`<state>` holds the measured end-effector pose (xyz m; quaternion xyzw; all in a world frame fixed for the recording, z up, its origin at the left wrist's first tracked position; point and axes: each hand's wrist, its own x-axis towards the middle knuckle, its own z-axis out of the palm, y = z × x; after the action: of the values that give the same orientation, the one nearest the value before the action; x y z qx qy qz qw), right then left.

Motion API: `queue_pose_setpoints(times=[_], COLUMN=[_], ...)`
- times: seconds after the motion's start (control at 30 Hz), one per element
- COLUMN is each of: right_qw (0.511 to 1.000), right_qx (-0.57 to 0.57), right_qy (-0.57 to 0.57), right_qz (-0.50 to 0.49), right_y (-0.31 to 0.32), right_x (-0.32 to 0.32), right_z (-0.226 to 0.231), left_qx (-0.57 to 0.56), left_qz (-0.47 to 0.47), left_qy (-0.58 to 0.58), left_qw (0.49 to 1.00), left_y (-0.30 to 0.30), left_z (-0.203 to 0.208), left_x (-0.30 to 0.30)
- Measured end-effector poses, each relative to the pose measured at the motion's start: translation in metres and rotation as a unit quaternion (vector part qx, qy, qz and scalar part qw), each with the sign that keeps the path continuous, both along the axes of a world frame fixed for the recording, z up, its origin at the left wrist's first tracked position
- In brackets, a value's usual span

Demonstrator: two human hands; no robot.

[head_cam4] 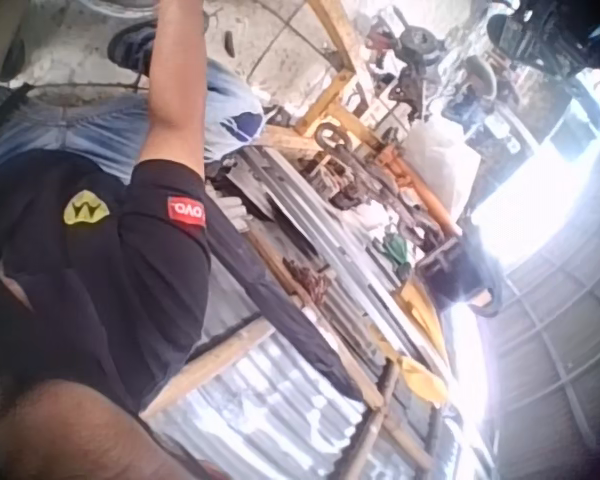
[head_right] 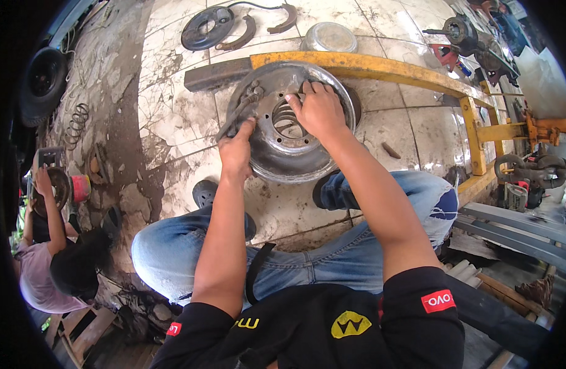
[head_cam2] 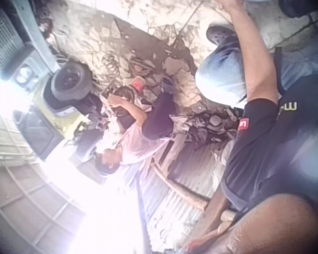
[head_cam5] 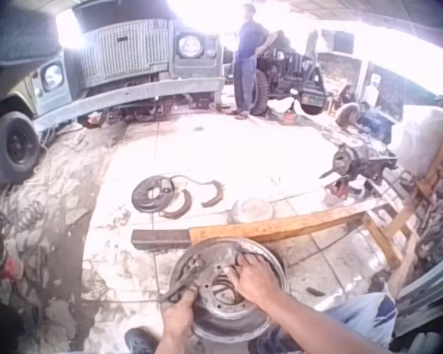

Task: The person sits on the floor and repeatedly rubs the inner and outer surfaces of a metal brake drum with their hands. They rotate the drum to access different areas and continue the rubbing motion throughout the clip.

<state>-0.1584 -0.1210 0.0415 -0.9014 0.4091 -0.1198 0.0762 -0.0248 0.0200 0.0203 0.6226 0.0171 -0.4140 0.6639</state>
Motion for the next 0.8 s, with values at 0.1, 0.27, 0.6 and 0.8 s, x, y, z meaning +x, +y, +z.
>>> queue_pose_setpoints(times=[0.1,0.27,0.6,0.8], right_qw=[0.999,1.0,1.0,0.996], right_qx=[-0.03,-0.001,0.012,-0.052], right_qy=[-0.012,-0.011,-0.013,-0.033], right_qz=[0.02,0.015,0.019,0.057], right_y=[0.004,-0.001,-0.006,0.004], right_x=[0.002,-0.001,0.002,-0.006], right_z=[-0.002,0.005,0.002,-0.002], left_qx=[-0.029,0.033,0.022,0.002], left_qz=[0.027,0.003,-0.027,-0.026], left_qy=[-0.027,-0.004,-0.002,-0.042], left_qw=[0.999,0.999,0.999,0.999], left_y=[0.002,-0.001,0.002,0.006], left_z=[0.009,0.016,0.022,0.018], left_x=[-0.004,-0.004,-0.001,-0.002])
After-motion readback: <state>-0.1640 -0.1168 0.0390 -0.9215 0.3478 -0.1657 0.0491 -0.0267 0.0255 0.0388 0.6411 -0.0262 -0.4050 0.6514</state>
